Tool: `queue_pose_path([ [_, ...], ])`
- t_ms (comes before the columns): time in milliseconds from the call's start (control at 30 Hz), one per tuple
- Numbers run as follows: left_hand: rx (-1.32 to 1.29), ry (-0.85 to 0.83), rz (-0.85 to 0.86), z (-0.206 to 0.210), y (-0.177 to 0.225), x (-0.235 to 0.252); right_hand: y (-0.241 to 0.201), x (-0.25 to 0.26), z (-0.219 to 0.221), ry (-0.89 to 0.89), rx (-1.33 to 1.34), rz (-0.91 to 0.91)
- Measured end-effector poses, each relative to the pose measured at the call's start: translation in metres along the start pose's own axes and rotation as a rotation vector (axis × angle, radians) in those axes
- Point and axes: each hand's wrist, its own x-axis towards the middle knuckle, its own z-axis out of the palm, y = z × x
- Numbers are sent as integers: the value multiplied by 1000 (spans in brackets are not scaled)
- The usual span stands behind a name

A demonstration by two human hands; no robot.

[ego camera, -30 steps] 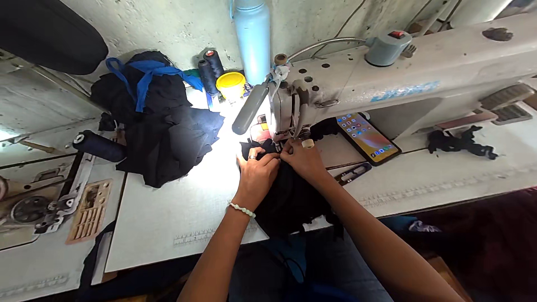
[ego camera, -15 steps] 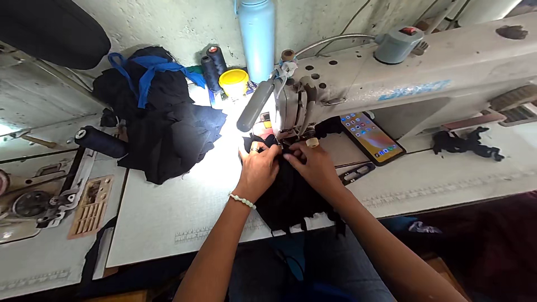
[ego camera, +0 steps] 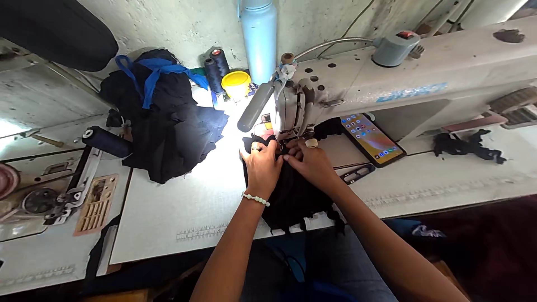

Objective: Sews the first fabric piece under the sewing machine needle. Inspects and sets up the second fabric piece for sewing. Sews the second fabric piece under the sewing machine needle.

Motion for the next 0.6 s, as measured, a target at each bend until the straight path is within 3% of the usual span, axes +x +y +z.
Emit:
queue_pose_path([
  [67, -58, -63, -53, -3, -2, 0, 0, -1, 0, -54, -52, 4],
  [200, -174, -133, -103, -6, -8, 3, 1, -1, 4, 71, -91, -41],
  [333, -273, -192, -100, -6, -15, 7, -7, 5, 1, 64, -67, 14],
  [600, -302, -182, -40, -3, -17, 5, -5, -1, 7, 6, -78, 31],
])
